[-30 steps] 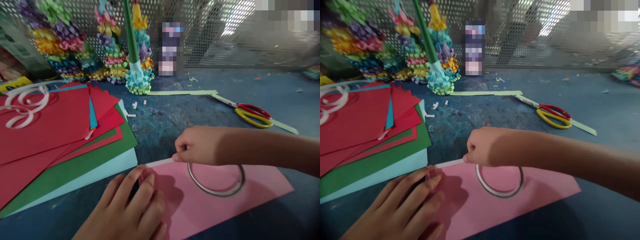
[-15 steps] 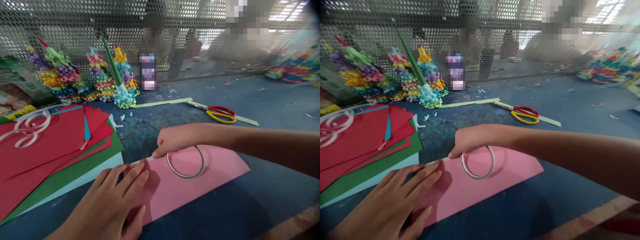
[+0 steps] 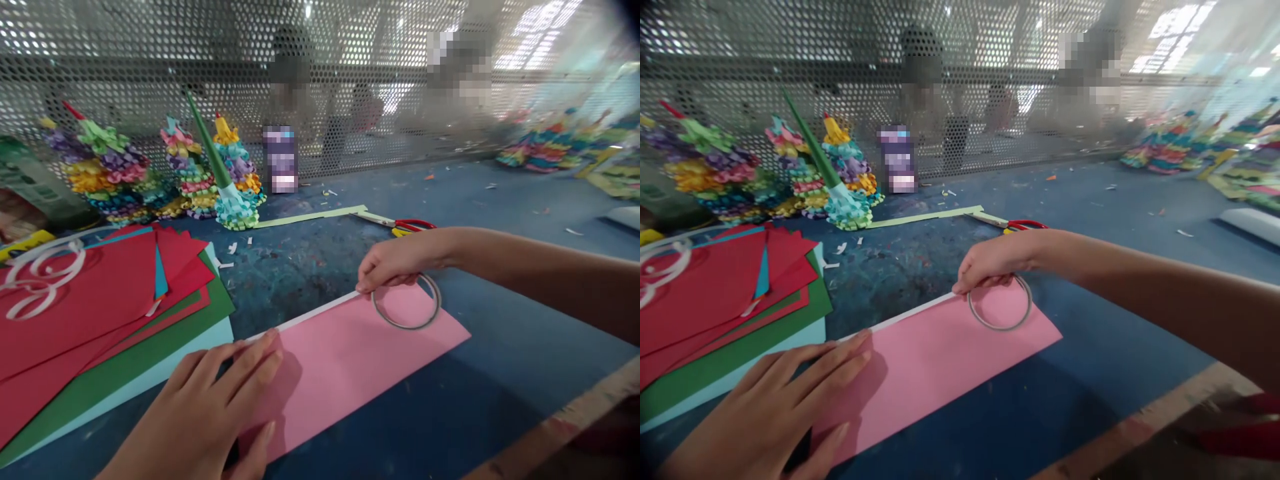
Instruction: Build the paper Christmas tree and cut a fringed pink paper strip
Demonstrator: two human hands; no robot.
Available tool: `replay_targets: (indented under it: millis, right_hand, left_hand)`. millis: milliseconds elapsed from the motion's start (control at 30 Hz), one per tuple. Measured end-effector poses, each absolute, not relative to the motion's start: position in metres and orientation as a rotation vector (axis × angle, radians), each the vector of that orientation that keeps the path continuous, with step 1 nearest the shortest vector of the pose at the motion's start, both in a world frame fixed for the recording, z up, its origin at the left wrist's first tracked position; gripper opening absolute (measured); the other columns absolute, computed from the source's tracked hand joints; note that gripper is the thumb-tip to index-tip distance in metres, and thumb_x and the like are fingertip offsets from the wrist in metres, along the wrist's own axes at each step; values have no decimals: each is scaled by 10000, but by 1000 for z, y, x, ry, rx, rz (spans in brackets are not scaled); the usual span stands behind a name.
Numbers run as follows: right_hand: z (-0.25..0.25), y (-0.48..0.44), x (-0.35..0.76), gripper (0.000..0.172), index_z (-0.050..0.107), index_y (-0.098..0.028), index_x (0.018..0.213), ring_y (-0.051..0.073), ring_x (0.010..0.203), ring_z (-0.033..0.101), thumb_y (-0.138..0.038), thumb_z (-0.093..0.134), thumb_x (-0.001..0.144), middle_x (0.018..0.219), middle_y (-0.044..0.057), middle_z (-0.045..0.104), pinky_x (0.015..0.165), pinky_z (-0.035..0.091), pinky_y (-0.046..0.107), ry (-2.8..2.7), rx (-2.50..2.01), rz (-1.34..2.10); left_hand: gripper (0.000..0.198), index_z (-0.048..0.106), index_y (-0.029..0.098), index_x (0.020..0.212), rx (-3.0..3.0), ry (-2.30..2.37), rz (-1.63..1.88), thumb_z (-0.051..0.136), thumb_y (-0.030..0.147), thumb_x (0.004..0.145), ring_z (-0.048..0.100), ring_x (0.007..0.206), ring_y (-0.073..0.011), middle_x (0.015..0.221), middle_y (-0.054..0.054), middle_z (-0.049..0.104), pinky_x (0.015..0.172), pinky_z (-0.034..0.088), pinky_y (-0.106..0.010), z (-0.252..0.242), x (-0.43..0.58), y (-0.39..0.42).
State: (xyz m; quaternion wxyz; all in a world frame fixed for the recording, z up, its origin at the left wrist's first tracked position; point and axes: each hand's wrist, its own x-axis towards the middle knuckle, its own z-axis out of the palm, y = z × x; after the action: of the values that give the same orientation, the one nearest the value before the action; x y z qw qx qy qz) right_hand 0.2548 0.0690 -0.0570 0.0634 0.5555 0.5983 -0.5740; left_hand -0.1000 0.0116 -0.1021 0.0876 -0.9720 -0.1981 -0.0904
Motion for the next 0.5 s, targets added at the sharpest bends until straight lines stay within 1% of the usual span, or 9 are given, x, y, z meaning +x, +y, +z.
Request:
replay_targets:
  millis: [133,267,400,500]
  right_hand:
    - [-57,66,255,391,632,-182,747,74,462,311,-568,632,810,525,-80,364,441,229,223,1876,1699,-1455]
    - [-56,69,250,445,556,-193,638,89,462,332,-602,600,807,508,-62,376,434,240,239,1933,1675,-1195]
    - [-52,72,246,450,503,-200,607,94,465,328,-591,574,817,522,-52,377,433,237,249,1928,1644,-1117]
    - [-49,72,246,441,515,-205,627,97,465,320,-603,577,807,531,-52,376,430,234,253,1902,1626,-1109]
  left_hand:
    - [563,537,224,1373,-2890,-621,-273,562,266,812,549,1126,-274,1487,3,492,868,464,-402,-106,-103,13]
    - [588,509,226,1398,-2902,-605,-304,570,270,815,539,1135,-275,1485,3,494,875,450,-400,-107,-104,14]
    - [595,504,226,1400,-2918,-598,-316,584,272,812,538,1124,-269,1484,11,495,875,432,-399,-107,-102,14]
    - [584,510,228,1389,-2925,-634,-352,578,275,811,540,1121,-274,1483,8,498,892,409,-410,-107,-100,12]
